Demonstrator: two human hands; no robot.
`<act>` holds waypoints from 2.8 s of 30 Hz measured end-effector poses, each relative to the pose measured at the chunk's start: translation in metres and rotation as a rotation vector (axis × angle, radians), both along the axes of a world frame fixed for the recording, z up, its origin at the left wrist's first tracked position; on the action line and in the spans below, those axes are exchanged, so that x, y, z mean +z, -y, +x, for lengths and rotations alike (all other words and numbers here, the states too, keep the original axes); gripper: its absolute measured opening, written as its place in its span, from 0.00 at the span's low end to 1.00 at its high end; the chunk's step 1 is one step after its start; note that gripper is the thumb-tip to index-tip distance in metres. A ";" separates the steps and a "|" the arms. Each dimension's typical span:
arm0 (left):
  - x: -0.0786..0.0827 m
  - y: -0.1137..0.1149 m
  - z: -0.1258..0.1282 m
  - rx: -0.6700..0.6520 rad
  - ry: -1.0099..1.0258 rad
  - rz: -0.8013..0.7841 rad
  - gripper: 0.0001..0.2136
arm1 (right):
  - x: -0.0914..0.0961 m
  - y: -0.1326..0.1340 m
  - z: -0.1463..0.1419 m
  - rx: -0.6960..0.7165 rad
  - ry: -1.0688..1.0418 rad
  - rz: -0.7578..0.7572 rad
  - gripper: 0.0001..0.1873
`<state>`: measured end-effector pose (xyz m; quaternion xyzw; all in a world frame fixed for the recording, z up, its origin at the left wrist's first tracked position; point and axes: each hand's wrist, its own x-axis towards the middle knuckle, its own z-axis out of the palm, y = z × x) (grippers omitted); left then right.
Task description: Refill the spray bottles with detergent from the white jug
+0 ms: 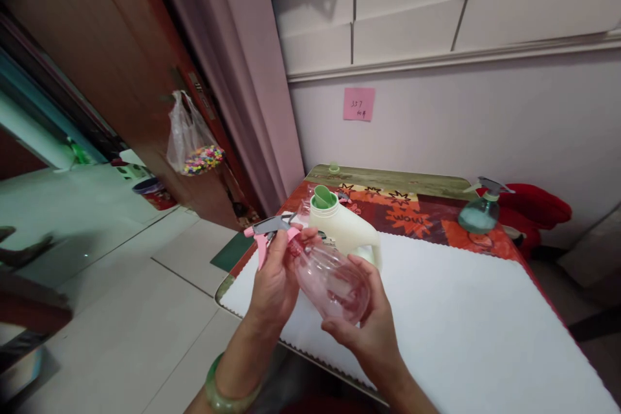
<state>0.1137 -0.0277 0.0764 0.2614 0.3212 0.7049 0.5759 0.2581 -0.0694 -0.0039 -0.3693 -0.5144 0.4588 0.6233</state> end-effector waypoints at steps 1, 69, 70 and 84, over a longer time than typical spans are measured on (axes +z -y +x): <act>-0.001 0.003 0.002 -0.012 0.021 -0.028 0.16 | 0.000 0.001 -0.004 -0.055 0.042 0.029 0.46; -0.010 0.007 -0.005 -0.252 0.069 0.344 0.13 | 0.038 0.010 -0.017 0.846 -0.770 -0.916 0.55; -0.009 0.006 -0.006 -0.199 0.058 0.339 0.12 | 0.036 0.011 -0.020 0.828 -0.747 -0.889 0.56; -0.005 0.001 -0.016 -0.176 0.016 0.184 0.13 | 0.006 0.011 -0.032 -0.361 0.333 0.274 0.51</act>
